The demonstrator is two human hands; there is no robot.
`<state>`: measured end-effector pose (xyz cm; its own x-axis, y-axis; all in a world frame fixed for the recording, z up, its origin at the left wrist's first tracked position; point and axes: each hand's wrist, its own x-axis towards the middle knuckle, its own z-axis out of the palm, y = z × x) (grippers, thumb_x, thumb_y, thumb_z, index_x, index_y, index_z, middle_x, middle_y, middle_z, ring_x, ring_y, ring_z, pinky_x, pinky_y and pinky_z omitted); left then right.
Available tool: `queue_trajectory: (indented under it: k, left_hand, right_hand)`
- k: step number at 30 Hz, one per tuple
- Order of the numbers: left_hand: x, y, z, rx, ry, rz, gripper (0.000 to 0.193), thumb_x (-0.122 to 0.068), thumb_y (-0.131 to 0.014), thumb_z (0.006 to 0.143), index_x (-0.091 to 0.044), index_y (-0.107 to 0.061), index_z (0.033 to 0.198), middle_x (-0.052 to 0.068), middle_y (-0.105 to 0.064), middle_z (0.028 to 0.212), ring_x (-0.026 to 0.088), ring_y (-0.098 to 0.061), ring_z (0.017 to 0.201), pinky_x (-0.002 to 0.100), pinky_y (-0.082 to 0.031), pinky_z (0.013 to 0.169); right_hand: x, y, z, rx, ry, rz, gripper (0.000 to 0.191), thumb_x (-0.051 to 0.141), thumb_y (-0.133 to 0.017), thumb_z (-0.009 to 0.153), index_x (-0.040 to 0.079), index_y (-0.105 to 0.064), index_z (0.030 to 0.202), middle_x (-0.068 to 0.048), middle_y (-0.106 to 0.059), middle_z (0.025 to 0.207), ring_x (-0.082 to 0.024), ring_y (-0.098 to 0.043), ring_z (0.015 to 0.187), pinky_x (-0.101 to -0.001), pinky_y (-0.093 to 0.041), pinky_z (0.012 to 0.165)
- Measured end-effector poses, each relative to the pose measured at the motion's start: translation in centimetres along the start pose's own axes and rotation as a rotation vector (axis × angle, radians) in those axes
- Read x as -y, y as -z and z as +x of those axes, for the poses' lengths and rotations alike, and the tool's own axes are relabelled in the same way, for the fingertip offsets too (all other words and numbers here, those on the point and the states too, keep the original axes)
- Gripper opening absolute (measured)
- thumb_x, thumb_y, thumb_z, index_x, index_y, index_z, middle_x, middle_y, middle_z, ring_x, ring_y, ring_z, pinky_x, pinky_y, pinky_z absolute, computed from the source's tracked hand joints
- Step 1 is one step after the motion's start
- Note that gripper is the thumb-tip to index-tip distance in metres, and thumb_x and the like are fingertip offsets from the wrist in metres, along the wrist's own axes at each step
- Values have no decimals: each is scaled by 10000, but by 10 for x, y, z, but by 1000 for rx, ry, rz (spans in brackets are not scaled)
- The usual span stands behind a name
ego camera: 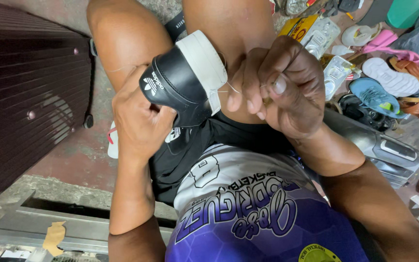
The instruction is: The person sits on a chair and hand-stitches a black sneaker, pulling a needle with white thread through the shoe upper and sole edge, repeatedly repositioning the shoe on their lap and drawing the thread tight as they sew around the shoe.
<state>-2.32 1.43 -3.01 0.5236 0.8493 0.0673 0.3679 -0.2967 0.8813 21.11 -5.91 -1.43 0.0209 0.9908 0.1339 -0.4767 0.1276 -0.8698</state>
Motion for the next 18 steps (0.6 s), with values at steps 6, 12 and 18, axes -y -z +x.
queue_trajectory:
  k: [6, 12, 18]
  left_hand:
    - [12, -11, 0, -65, -14, 6, 228, -30, -718, 862, 19, -691, 1083, 168, -662, 976, 316, -650, 864, 349, -521, 814]
    - [32, -23, -1, -182, -132, -77, 309, -13, -655, 830, 47, -695, 1130, 209, -714, 1048, 334, -734, 1032, 369, -520, 1068]
    - [36, -28, -6, -216, -102, -132, 297, -26, -639, 871, 33, -709, 1153, 187, -737, 1085, 311, -741, 1052, 367, -519, 1088]
  right_hand:
    - [-3, -4, 4, -17, 1, -18, 233, 262, -558, 1116, 89, -470, 988, -48, -518, 704, -120, -509, 563, -260, -440, 641]
    - [-7, -12, 1, -10, -65, -49, 241, 219, -557, 1144, 53, -460, 999, -60, -486, 724, -104, -445, 574, -225, -407, 559]
    - [-9, -16, 4, 57, -139, -134, 187, 169, -548, 1130, 39, -485, 1012, -64, -525, 785, -56, -425, 610, -204, -399, 563]
